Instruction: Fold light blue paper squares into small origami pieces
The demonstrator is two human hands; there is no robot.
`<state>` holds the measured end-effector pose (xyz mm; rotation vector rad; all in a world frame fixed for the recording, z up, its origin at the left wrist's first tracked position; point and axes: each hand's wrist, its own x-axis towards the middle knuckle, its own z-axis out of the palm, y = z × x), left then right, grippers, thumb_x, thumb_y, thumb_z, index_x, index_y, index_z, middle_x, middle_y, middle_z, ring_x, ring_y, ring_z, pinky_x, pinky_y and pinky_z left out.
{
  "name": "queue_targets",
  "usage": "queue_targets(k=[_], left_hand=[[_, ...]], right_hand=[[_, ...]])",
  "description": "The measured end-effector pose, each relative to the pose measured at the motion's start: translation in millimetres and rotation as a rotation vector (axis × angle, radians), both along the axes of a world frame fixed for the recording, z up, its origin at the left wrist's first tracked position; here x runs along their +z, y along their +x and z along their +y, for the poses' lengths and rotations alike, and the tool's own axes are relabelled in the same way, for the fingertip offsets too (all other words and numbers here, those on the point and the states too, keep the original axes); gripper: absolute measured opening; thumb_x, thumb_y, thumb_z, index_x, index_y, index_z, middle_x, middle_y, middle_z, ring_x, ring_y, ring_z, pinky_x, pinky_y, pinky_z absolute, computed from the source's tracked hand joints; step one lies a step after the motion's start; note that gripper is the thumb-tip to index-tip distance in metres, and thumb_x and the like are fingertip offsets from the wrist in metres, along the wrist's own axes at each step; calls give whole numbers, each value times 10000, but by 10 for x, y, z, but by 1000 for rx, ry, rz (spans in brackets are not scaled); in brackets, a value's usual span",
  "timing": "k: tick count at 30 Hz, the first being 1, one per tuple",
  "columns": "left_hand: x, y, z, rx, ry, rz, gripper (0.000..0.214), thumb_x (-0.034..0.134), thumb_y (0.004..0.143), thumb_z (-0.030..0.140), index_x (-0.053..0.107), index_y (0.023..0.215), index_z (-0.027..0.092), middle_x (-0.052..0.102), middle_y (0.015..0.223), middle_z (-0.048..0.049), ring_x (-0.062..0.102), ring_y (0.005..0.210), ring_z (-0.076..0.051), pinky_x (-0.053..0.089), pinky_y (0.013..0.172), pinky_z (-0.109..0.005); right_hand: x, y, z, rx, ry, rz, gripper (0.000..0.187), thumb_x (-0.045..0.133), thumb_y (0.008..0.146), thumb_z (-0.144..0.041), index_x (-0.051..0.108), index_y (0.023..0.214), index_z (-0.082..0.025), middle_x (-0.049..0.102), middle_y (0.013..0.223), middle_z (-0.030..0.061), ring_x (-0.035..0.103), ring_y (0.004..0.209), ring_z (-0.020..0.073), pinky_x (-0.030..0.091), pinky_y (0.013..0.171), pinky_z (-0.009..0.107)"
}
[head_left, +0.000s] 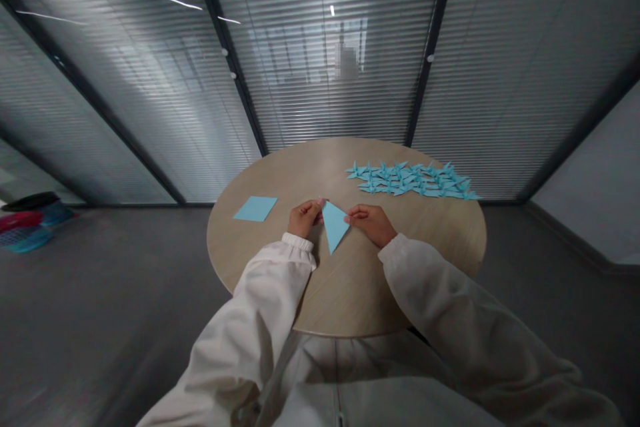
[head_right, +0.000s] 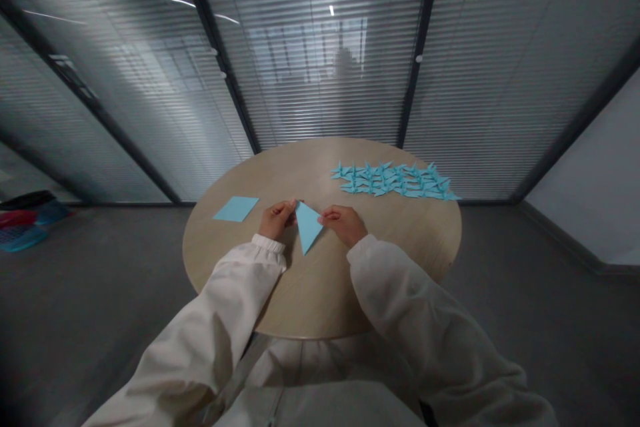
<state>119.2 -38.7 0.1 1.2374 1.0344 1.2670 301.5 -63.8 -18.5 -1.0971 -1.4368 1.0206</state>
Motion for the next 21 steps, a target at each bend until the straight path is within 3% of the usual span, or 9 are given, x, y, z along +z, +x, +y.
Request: queue_targets(k=[3, 6, 9, 13, 21], left_hand=[[-4, 36, -19, -60, -70, 8, 478, 779, 462, 481, 667, 733, 104, 609, 591, -10, 548, 530, -100, 474, 539, -234], [6, 45, -33, -85, -106, 7, 452, 799, 434, 445, 651, 693, 105, 609, 589, -7, 548, 523, -99, 475, 535, -234], [10, 26, -16, -47, -108, -19, 445, 798, 434, 442, 635, 674, 105, 589, 552, 5, 529, 483, -86, 463, 507, -223], [-1, 7, 17, -67, -105, -30, 427, 788, 460, 440, 619, 659, 102, 583, 534, 0, 531, 471, -89, 451, 486, -221], [-22, 21, 12, -102, -128, -44, 442, 799, 441, 421, 647, 709, 104, 603, 550, 3, 550, 481, -96, 481, 525, -236]], right_hand=[[-14, 24, 17, -57, 29, 22, 271, 675, 640, -378, 639, 799, -162, 674, 698, 23, 624, 651, 165, 477, 618, 265], [36, 27, -27, -80, 123, -52, 308, 621, 709, -312, 613, 988, -180, 672, 734, 17, 623, 685, 167, 490, 681, 294], [111, 14, -98, -57, 380, -188, 388, 504, 760, -166, 570, 1137, -230, 623, 1063, 44, 576, 972, 180, 456, 859, 332], [125, -2, -133, -23, 605, -363, 457, 471, 700, -37, 638, 1063, -257, 495, 1244, 46, 444, 1161, 193, 335, 1020, 378], [66, -15, -93, -55, 555, -397, 162, 676, 706, -192, 709, 852, -254, 528, 1185, 51, 477, 1117, 207, 361, 999, 368]])
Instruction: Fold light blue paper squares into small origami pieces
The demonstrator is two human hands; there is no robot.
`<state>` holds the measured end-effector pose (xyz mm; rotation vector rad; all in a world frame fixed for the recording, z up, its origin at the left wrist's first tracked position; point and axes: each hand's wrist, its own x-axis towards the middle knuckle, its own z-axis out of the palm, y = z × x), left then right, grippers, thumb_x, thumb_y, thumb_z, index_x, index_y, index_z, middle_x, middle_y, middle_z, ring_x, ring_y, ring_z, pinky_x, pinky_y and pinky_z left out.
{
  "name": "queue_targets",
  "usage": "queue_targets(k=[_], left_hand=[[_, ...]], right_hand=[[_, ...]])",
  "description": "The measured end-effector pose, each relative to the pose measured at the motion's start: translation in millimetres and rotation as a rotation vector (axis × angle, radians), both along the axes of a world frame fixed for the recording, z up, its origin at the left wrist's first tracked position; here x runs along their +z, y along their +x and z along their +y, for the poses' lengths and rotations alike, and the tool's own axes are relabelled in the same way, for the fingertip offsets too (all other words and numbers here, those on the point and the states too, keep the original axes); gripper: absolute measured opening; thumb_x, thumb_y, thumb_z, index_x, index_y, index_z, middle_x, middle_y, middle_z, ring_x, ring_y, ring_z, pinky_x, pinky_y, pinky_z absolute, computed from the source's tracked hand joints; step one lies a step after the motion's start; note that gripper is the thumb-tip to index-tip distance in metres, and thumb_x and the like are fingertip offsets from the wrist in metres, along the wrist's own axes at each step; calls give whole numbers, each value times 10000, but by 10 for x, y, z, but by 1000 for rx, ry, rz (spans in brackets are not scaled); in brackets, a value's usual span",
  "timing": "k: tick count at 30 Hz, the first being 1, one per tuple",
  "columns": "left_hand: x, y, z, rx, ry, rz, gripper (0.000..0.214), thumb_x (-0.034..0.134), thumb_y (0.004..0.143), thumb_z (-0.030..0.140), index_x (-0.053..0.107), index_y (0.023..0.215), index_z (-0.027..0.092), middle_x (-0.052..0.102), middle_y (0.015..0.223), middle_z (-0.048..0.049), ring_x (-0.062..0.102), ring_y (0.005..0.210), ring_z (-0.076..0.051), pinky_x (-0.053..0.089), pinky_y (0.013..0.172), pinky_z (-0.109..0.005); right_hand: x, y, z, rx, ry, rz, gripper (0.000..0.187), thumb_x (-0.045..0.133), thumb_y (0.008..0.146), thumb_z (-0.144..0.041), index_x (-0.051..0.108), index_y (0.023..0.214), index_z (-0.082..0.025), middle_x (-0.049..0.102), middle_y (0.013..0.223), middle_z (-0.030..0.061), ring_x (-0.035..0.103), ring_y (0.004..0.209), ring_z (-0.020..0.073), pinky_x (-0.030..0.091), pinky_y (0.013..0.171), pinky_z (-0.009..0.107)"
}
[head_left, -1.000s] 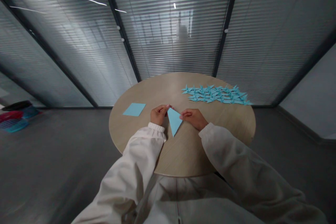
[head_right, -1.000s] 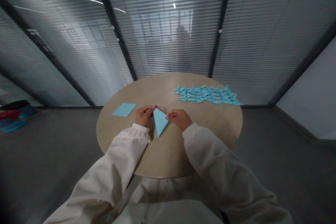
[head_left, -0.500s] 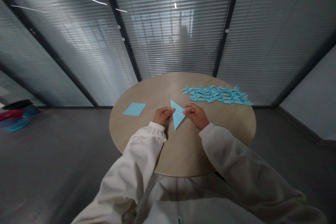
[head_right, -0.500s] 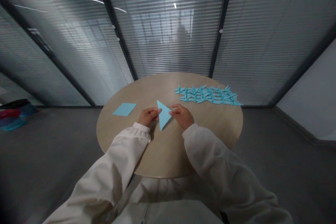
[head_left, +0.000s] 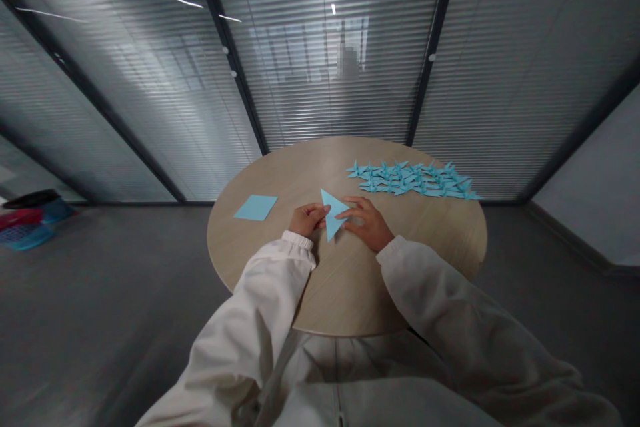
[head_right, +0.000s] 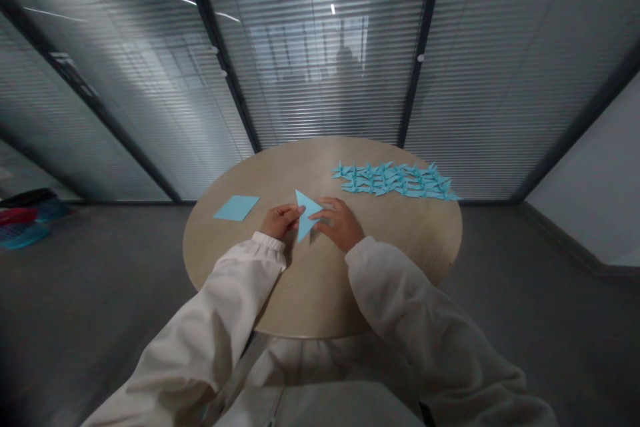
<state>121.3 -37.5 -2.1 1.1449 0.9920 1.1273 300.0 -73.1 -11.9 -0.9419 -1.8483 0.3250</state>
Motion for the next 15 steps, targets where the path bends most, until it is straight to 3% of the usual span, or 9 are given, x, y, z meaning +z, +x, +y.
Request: queue_targets(k=[6, 15], left_hand=[[-1, 15, -10, -46, -5, -21, 375, 799, 458, 336, 634, 706, 108, 637, 619, -8, 610, 574, -128, 522, 625, -275], [1, 18, -44, -127, 25, 5, 322, 751, 513, 311, 621, 728, 108, 681, 699, -48, 662, 684, -200, 539, 665, -315]], right_hand=[[4, 10, 28, -20, -42, 121, 89, 659, 744, -284, 693, 809, -234, 596, 1041, 54, 542, 1009, 179, 408, 935, 331], [-11, 13, 56, -22, -137, 190, 163, 634, 743, -351, 660, 705, -195, 621, 920, 62, 586, 884, 174, 430, 859, 311]])
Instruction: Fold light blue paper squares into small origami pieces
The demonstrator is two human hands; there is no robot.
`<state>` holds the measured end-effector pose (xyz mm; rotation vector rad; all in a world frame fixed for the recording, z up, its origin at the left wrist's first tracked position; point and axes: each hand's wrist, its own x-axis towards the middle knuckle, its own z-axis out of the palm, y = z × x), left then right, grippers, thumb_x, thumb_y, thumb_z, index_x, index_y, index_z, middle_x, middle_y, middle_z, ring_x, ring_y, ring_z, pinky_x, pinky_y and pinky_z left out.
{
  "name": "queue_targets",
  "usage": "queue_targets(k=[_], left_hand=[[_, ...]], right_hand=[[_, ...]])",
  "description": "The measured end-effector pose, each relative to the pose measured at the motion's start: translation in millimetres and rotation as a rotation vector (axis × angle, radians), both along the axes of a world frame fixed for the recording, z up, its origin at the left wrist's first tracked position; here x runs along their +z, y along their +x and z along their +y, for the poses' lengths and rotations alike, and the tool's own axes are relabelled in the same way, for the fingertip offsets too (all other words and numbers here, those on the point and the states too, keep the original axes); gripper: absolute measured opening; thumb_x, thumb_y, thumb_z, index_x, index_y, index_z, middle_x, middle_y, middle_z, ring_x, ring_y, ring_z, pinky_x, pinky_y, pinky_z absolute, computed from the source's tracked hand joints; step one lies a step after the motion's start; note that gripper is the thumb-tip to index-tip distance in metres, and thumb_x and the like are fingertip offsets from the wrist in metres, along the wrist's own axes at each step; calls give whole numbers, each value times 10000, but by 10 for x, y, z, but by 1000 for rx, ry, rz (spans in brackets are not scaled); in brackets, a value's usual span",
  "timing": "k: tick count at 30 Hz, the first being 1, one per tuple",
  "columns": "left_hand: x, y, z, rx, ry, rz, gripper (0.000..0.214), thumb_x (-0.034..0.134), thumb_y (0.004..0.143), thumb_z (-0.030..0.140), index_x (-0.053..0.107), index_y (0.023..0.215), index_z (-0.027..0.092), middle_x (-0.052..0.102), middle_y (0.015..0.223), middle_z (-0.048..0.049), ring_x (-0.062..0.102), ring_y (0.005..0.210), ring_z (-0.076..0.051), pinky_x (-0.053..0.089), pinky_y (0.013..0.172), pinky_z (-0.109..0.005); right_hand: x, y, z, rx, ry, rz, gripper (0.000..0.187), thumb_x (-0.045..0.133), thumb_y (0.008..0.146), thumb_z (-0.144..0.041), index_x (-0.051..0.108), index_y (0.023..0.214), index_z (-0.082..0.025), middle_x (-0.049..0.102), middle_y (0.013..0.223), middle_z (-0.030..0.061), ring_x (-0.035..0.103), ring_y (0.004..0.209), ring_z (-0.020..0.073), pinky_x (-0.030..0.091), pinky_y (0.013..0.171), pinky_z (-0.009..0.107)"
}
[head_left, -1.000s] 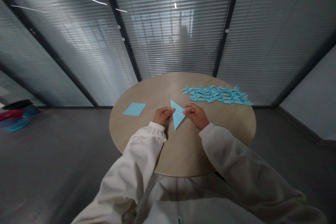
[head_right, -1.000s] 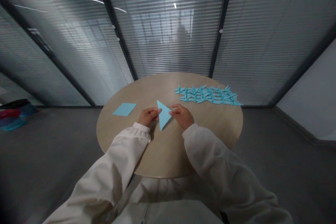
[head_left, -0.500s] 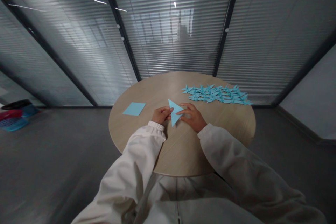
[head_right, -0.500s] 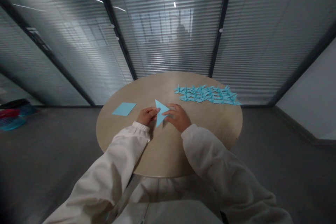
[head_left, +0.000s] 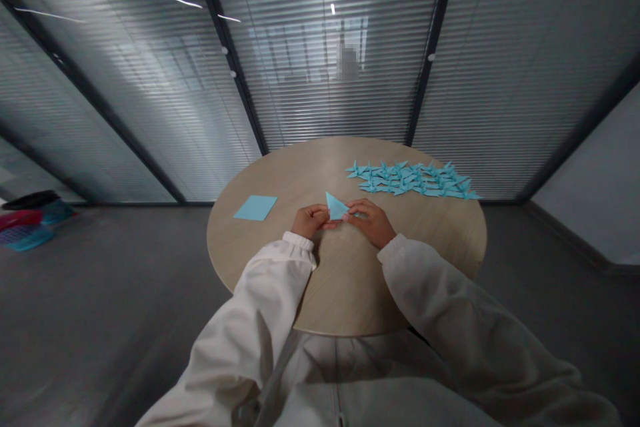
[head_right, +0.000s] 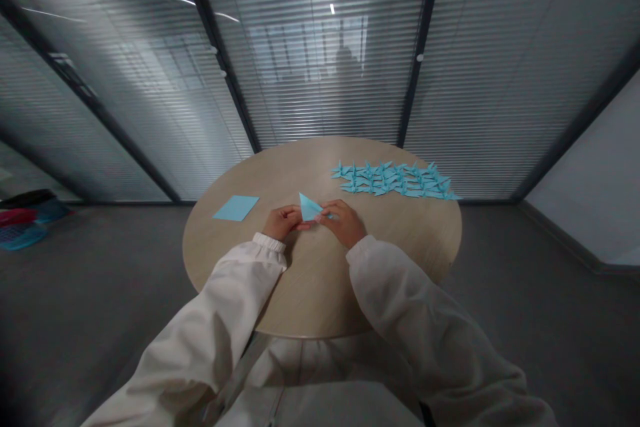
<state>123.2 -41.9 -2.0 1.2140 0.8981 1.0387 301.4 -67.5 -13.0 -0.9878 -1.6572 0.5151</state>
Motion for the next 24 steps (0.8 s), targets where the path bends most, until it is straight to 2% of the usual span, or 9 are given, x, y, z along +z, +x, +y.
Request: queue_targets(k=[6, 10, 16, 24], left_hand=[[6, 39, -22, -66, -10, -13, 462, 771, 507, 437, 617, 767, 87, 689, 750, -89, 669, 687, -212, 548, 638, -305], [21, 61, -47, -78, -12, 13, 506, 710, 544, 547, 624, 761, 99, 686, 715, -63, 670, 692, -211, 553, 644, -315], [38, 73, -98, -88, 48, 91, 399, 746, 558, 435, 647, 756, 104, 681, 700, -35, 669, 719, -197, 550, 680, -299], [-9, 60, -74, -102, 174, 199, 378, 700, 602, 473, 642, 707, 114, 651, 627, -16, 646, 623, -160, 541, 594, -254]], right_hand=[[-35, 17, 21, -98, -118, -44, 175, 629, 732, -353, 647, 701, -182, 618, 780, 19, 566, 745, 152, 432, 737, 279], [-33, 17, 15, -118, -151, -117, 179, 613, 745, -350, 642, 687, -183, 604, 726, -1, 540, 693, 138, 409, 686, 260], [-26, 28, 12, -110, -109, -207, 167, 608, 755, -320, 632, 672, -177, 595, 736, 11, 539, 694, 137, 394, 670, 257], [-26, 21, 4, -117, -58, -261, 180, 588, 784, -311, 618, 667, -177, 590, 737, 21, 553, 715, 140, 396, 693, 266]])
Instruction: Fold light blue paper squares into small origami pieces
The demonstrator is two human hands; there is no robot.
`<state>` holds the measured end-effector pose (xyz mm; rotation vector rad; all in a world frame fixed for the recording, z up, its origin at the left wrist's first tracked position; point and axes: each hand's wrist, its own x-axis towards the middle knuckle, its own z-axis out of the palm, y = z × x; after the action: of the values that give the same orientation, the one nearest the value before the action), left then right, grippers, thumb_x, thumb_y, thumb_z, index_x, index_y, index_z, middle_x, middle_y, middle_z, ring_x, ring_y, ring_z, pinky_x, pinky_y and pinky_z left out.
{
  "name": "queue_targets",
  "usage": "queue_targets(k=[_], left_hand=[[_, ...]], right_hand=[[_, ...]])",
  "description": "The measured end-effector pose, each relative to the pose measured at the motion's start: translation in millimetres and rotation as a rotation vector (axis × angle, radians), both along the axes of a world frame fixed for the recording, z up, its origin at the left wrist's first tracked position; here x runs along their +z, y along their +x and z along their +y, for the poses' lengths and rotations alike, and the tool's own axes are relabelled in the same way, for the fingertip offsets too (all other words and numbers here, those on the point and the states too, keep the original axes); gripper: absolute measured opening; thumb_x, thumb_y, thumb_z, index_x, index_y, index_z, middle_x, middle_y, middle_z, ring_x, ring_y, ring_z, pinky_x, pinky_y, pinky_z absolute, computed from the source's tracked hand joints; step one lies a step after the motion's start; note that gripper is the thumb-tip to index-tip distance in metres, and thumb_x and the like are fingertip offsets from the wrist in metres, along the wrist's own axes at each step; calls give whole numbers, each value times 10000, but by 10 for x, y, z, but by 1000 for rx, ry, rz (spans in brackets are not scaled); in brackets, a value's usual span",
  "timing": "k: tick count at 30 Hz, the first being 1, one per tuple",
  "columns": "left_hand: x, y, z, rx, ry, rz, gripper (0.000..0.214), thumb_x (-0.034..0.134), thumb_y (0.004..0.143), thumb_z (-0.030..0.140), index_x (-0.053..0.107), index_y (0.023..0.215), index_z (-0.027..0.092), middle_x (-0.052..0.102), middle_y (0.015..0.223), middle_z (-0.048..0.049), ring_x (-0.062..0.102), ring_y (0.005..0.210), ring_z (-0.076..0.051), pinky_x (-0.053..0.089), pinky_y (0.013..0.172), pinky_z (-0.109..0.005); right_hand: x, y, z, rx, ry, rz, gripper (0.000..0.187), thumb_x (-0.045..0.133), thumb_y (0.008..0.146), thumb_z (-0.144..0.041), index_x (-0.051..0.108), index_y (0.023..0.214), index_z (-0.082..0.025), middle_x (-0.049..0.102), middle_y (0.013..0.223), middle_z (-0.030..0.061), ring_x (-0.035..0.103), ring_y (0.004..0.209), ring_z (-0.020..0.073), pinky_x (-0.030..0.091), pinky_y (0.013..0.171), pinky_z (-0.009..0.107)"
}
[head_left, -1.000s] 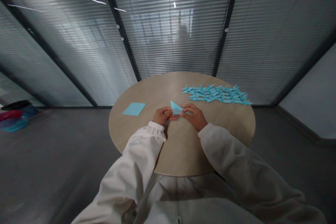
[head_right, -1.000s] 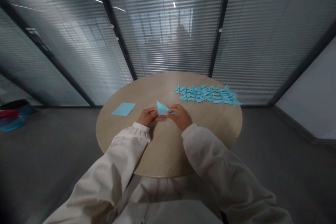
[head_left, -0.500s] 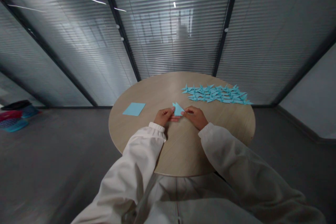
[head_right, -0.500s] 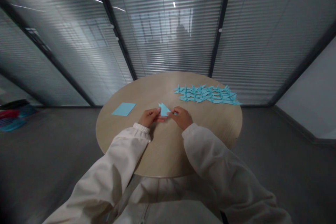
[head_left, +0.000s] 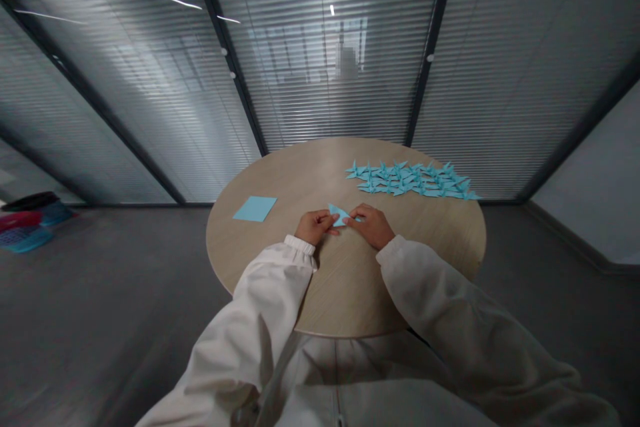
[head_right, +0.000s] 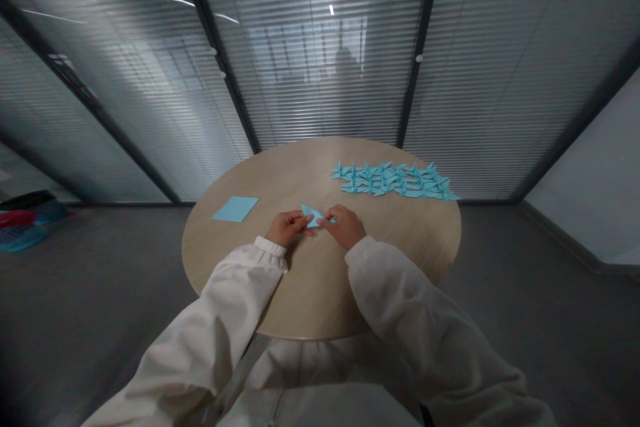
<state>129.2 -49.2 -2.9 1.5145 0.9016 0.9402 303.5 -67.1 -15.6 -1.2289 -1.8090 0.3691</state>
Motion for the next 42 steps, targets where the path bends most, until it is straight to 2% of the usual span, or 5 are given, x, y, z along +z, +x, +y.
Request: queue_targets(k=[6, 9, 12, 20, 42], left_hand=[[-29, -13, 27, -22, 65, 44, 373, 647, 659, 492, 615, 682, 121, 646, 630, -20, 634, 579, -142, 533, 564, -238], [-34, -8, 7, -51, 82, 81, 390, 614, 693, 501, 625, 738, 114, 669, 690, -47, 641, 579, -146, 524, 547, -231], [-46, 4, -33, -102, 107, 157, 386, 577, 732, 497, 628, 761, 115, 682, 725, -61, 633, 540, -132, 508, 517, -210], [-79, -2, -75, -215, 124, 258, 363, 526, 779, 474, 595, 751, 119, 683, 694, -54, 624, 493, -121, 469, 459, -179], [-27, 16, -122, -221, 125, 254, 386, 514, 777, 503, 595, 735, 128, 691, 669, -66, 598, 434, -109, 440, 427, -173]], right_hand=[[11, -16, -18, 8, -7, 12, 152, 577, 785, -294, 598, 680, -185, 585, 738, 12, 553, 729, 142, 406, 708, 273], [16, -35, -28, 7, -16, 115, 111, 609, 752, -287, 578, 803, -193, 600, 788, 3, 565, 752, 142, 423, 728, 275], [31, -50, -39, 53, -13, 206, 221, 611, 744, -272, 563, 947, -200, 614, 844, 6, 577, 783, 138, 434, 753, 275], [76, -43, -62, 129, 49, 189, 75, 603, 747, -257, 643, 754, -194, 611, 762, 7, 574, 737, 135, 433, 726, 260], [31, -53, -40, 147, -96, 226, 159, 553, 768, -325, 615, 776, -179, 624, 765, 7, 578, 739, 141, 434, 722, 261]])
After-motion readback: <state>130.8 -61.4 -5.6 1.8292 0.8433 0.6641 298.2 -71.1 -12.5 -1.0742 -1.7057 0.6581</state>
